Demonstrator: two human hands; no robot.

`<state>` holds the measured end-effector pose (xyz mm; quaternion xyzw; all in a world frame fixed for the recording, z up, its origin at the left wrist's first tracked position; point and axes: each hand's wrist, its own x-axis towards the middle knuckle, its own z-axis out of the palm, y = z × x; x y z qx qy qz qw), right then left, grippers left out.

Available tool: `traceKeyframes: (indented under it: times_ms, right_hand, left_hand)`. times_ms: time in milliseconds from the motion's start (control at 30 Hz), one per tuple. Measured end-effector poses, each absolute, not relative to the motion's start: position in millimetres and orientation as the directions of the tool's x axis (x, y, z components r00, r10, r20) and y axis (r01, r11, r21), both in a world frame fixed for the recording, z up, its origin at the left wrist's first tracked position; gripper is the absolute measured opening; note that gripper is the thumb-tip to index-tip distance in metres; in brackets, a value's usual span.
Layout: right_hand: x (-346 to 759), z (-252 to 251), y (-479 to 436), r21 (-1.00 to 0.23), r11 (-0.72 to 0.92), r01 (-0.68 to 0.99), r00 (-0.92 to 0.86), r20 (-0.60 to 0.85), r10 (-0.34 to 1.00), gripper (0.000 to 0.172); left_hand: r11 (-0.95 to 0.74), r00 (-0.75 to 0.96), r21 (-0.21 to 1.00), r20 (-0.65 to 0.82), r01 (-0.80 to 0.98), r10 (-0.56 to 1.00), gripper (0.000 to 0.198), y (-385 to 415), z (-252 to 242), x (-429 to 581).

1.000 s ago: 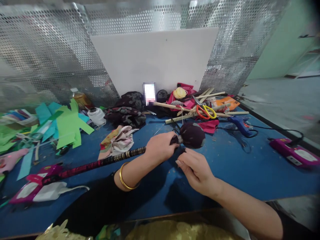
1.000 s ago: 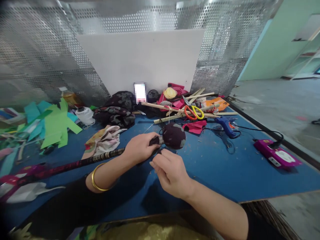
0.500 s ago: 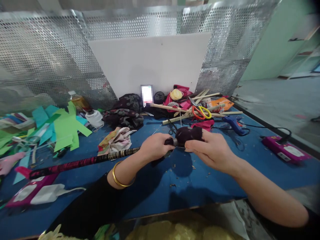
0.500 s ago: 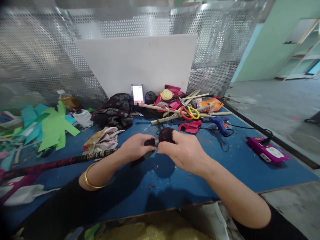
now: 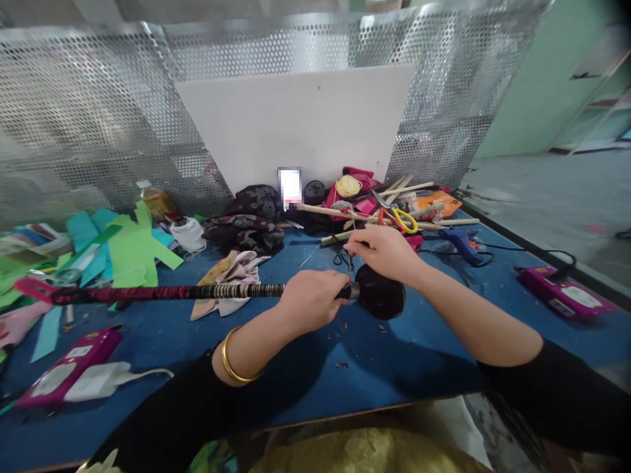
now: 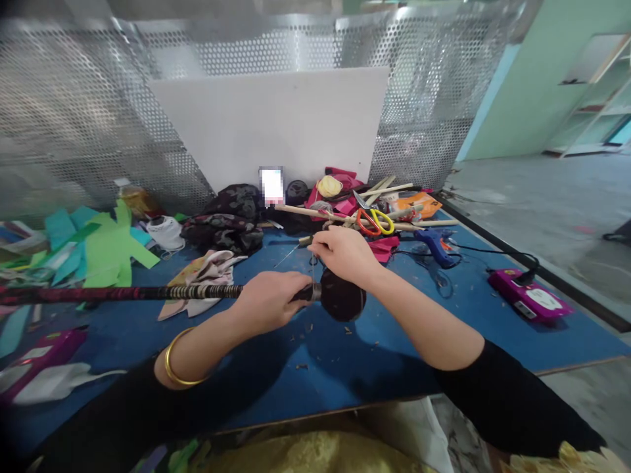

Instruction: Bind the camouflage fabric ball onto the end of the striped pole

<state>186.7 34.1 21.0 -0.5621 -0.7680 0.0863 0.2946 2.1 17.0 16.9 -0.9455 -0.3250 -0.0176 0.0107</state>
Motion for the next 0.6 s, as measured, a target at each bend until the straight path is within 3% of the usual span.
traceKeyframes:
  times_ms: [233,333,467,600]
  right_hand:
    - [197.6,3.2,51.5,-0.685,0.260,0.681,-0.225,0.142,0.964,0.023]
    - [201.6,-6.0,58.8,-0.800,0.214,0.560,-0.262,0.075,0.962,0.023]
    - [210.2,-16.1,60.9,-0.911,0.120,0.396,-0.307,-0.008,0.952,0.026]
    - [227.1,-24.3,51.9,-0.962,0.014,0.273,-0.271,-0.063,0.960,0.029]
  left_hand:
    - [-0.754,0.760,-0.093,0.051,0.650,0.648,0.037,14.6,12.6,6.5]
    - [-0.778,0.785,-0.102,0.061,0.620,0.617,0.030,15.3,10.9,7.5]
    - [-0.786,0.786,-0.022,0.067,0.618,0.615,0.017,17.9,12.6,5.5]
    - [-0.758,0.760,0.179,0.075,0.627,0.646,0.021,24.2,25.8,-3.4]
